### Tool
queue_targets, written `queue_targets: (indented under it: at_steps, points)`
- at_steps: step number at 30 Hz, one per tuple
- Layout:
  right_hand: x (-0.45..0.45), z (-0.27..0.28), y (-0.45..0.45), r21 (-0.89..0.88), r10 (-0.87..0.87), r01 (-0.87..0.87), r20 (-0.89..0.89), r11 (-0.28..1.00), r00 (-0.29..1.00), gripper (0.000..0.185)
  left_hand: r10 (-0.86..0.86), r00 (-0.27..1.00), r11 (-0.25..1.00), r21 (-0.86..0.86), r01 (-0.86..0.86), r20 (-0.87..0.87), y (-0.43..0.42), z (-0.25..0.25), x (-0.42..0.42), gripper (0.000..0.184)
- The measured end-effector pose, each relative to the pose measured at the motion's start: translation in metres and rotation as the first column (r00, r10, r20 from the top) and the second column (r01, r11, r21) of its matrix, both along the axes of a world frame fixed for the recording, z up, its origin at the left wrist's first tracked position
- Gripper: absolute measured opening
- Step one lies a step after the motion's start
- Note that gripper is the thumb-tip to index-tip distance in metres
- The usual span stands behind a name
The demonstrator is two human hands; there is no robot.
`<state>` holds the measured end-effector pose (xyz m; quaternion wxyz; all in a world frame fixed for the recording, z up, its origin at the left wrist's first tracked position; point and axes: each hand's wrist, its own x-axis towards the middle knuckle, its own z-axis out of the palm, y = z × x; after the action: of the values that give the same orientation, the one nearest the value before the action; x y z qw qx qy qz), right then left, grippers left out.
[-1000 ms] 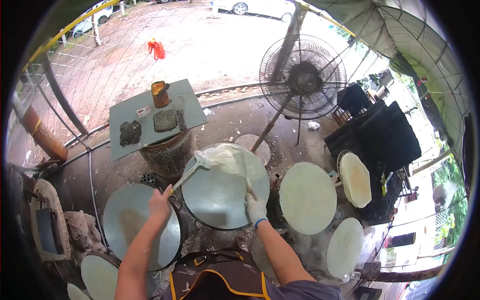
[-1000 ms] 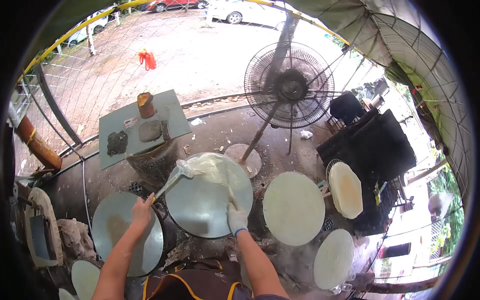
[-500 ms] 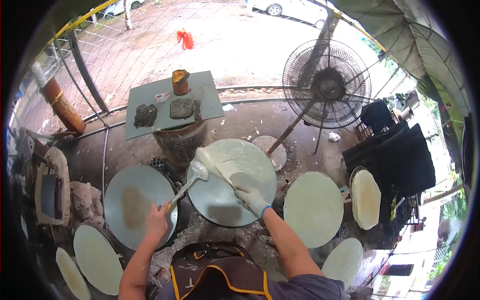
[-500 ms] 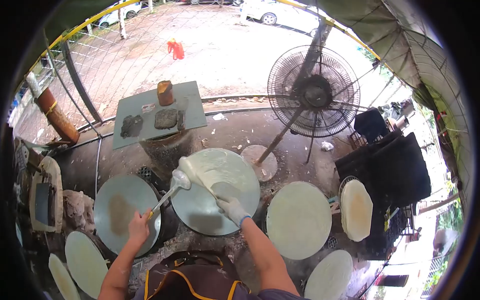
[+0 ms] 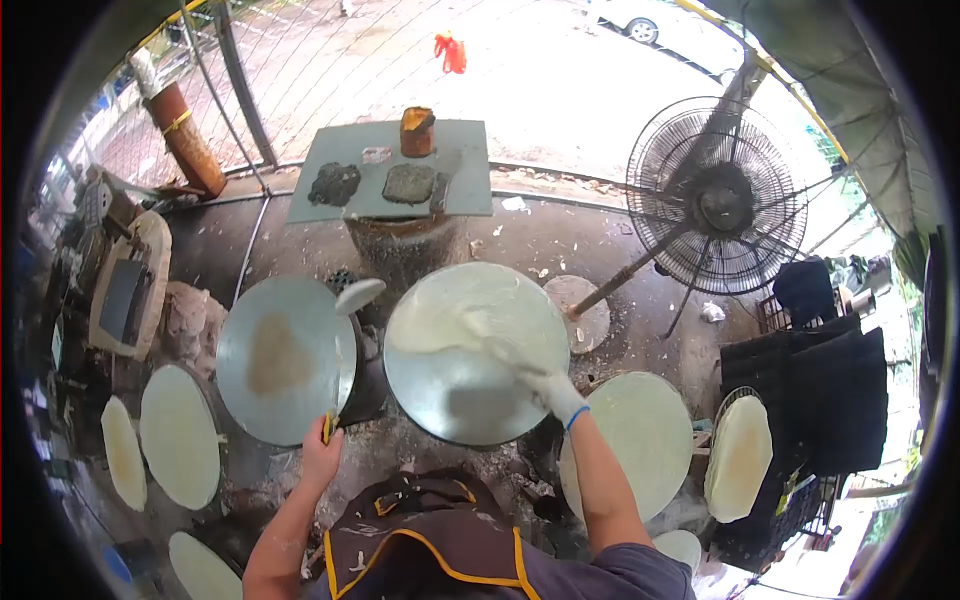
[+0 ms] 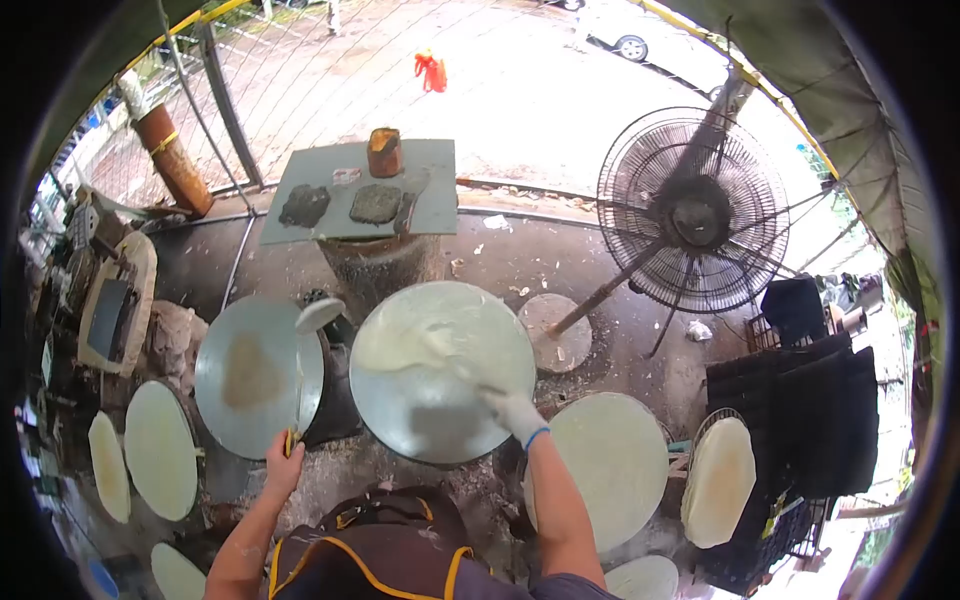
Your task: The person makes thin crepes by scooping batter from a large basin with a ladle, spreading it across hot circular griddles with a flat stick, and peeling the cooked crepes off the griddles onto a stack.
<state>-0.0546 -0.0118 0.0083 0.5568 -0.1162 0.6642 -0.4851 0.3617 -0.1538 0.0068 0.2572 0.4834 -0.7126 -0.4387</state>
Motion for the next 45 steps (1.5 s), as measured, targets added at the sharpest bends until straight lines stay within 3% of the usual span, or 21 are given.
queue_targets:
  at_steps: [2,5,7,8,10,11,12,13,15,16,19,22,25,29,30,33,35,37,38,41,45]
  points:
    - [-0.011,-0.021,-0.018,-0.170,-0.182,0.196,0.093,0.966,0.979,0.030,0.025,1.000,0.999,0.043,-0.026,0.016,0.009,0.002,-0.008,0.029]
    - [-0.011,-0.001,-0.043,0.020,0.285,-0.289,0.104,0.957,0.953,0.019,0.039,0.995,0.999,0.021,-0.041,0.088,0.023,0.007,-0.017,0.028]
    - [-0.003,-0.011,-0.027,0.265,0.312,-0.378,0.260,0.887,0.914,0.016,0.057,0.992,0.998,-0.020,-0.056,0.111,0.036,0.009,-0.027,0.028]
    - [0.002,-0.018,-0.015,0.375,0.310,-0.428,0.335,0.822,0.890,0.017,0.052,0.961,0.998,0.007,-0.056,0.273,0.043,0.017,-0.028,0.032]
    - [-0.018,-0.041,0.043,0.352,0.442,-0.517,0.273,0.780,0.854,0.025,0.010,0.940,0.997,-0.071,0.016,0.342,0.057,-0.013,-0.015,0.033]
    - [-0.035,-0.034,0.044,0.416,0.399,-0.457,0.224,0.786,0.889,0.023,-0.011,0.925,0.993,-0.105,0.055,0.380,0.066,-0.024,-0.009,0.033]
    - [-0.050,-0.022,0.041,0.476,0.350,-0.390,0.174,0.788,0.920,0.022,-0.026,0.896,0.999,0.035,0.012,0.444,0.078,-0.020,-0.010,0.033]
    - [-0.060,-0.013,0.037,0.532,0.300,-0.315,0.119,0.786,0.947,0.022,-0.065,0.881,0.998,0.023,0.061,0.468,0.089,-0.020,-0.005,0.034]
    - [-0.066,-0.017,0.018,0.177,0.001,-0.010,0.048,0.984,0.999,0.023,-0.134,0.848,0.987,-0.008,0.161,0.513,0.110,-0.023,0.006,0.034]
    - [-0.061,-0.018,0.011,-0.017,-0.157,0.159,0.062,0.987,0.986,0.026,-0.133,0.840,0.988,0.000,0.156,0.526,0.120,-0.021,0.010,0.034]
    - [-0.028,-0.015,-0.005,0.151,0.400,-0.397,0.014,0.905,0.917,0.032,-0.141,0.824,0.989,0.036,0.145,0.549,0.142,-0.015,0.018,0.034]
    - [-0.027,-0.006,0.022,0.107,0.483,-0.534,0.308,0.839,0.820,0.031,-0.171,0.814,0.985,0.086,0.149,0.555,0.156,-0.015,0.025,0.035]
    - [-0.042,-0.004,0.037,0.064,0.197,-0.202,0.069,0.977,0.978,0.029,-0.173,0.804,0.984,0.058,0.170,0.569,0.167,-0.020,0.027,0.036]
    - [-0.027,-0.029,0.028,0.016,0.243,-0.244,0.057,0.970,0.968,0.035,-0.163,0.833,0.975,-0.045,0.220,0.529,0.169,-0.018,0.019,0.035]
    - [-0.019,-0.013,0.028,0.053,0.387,-0.397,0.141,0.916,0.911,0.035,-0.172,0.830,0.969,-0.061,0.240,0.530,0.169,-0.016,0.019,0.035]
    - [-0.009,0.007,0.047,0.105,0.508,-0.506,0.018,0.856,0.861,0.036,-0.188,0.826,0.954,-0.100,0.282,0.532,0.166,-0.014,0.023,0.037]
    - [-0.004,-0.010,0.064,-0.020,0.214,-0.214,-0.010,0.977,0.977,0.037,-0.189,0.838,0.942,-0.148,0.303,0.512,0.161,-0.015,0.027,0.038]
    - [0.011,-0.013,0.077,-0.042,-0.163,0.164,0.045,0.985,0.986,0.038,-0.217,0.837,0.931,-0.152,0.332,0.502,0.156,-0.012,0.034,0.039]
    - [0.022,-0.015,0.081,-0.006,-0.086,0.086,-0.049,0.996,0.995,0.039,-0.237,0.832,0.927,-0.141,0.348,0.502,0.151,-0.010,0.035,0.040]
    - [0.051,-0.021,0.092,0.044,0.155,-0.161,0.119,0.986,0.981,0.036,-0.299,0.862,0.893,-0.198,0.404,0.410,0.129,-0.009,0.047,0.039]
    - [0.111,-0.036,0.133,-0.041,-0.082,0.093,0.226,0.995,0.971,0.036,-0.349,0.919,0.884,-0.263,0.387,0.182,0.096,0.002,0.068,0.035]
